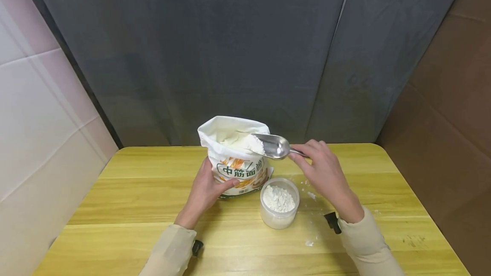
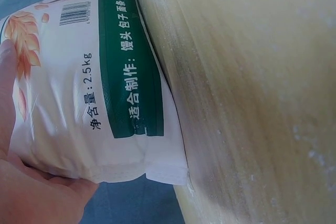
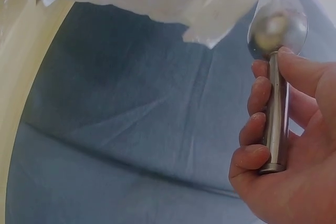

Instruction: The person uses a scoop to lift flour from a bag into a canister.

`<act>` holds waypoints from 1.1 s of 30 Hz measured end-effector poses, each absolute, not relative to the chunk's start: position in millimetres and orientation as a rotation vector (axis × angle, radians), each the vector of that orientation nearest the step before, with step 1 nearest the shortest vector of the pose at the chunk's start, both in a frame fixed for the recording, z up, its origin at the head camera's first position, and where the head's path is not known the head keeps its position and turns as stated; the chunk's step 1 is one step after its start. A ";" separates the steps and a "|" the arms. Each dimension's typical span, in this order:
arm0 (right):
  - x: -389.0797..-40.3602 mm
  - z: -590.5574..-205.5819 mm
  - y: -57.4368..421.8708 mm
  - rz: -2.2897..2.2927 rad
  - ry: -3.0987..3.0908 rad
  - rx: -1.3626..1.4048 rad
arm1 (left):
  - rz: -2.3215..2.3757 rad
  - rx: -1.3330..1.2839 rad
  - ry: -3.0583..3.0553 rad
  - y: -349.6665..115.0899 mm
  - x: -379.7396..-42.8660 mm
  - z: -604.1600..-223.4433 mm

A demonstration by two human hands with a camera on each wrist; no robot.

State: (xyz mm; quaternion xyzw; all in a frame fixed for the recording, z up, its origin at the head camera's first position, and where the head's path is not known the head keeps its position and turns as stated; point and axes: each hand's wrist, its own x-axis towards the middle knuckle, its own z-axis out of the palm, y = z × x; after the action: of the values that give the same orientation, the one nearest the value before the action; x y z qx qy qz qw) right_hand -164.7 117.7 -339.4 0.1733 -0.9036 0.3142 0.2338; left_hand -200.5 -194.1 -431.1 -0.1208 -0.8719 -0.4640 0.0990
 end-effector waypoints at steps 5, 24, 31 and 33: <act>-156.6 -340.0 133.9 0.888 -2.467 0.463 | -1.375 -0.351 -2.579 -194.4 -200.5 -430.6; -122.9 -352.4 183.8 0.738 -2.471 0.529 | -1.364 -0.356 -2.580 -195.0 -200.7 -432.4; -118.0 -357.2 192.9 0.611 -2.503 0.597 | -1.354 -0.369 -2.576 -195.0 -200.9 -432.2; -117.0 -358.1 194.6 0.567 -2.521 0.618 | -1.355 -0.373 -2.573 -194.8 -201.0 -432.3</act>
State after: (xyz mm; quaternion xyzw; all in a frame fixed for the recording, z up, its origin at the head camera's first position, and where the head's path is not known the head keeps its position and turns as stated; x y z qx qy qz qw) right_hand -117.0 194.6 -358.1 0.2259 -0.9211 0.2072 0.2399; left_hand -201.0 -194.8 -432.3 -0.1267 -0.8727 -0.4597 0.1049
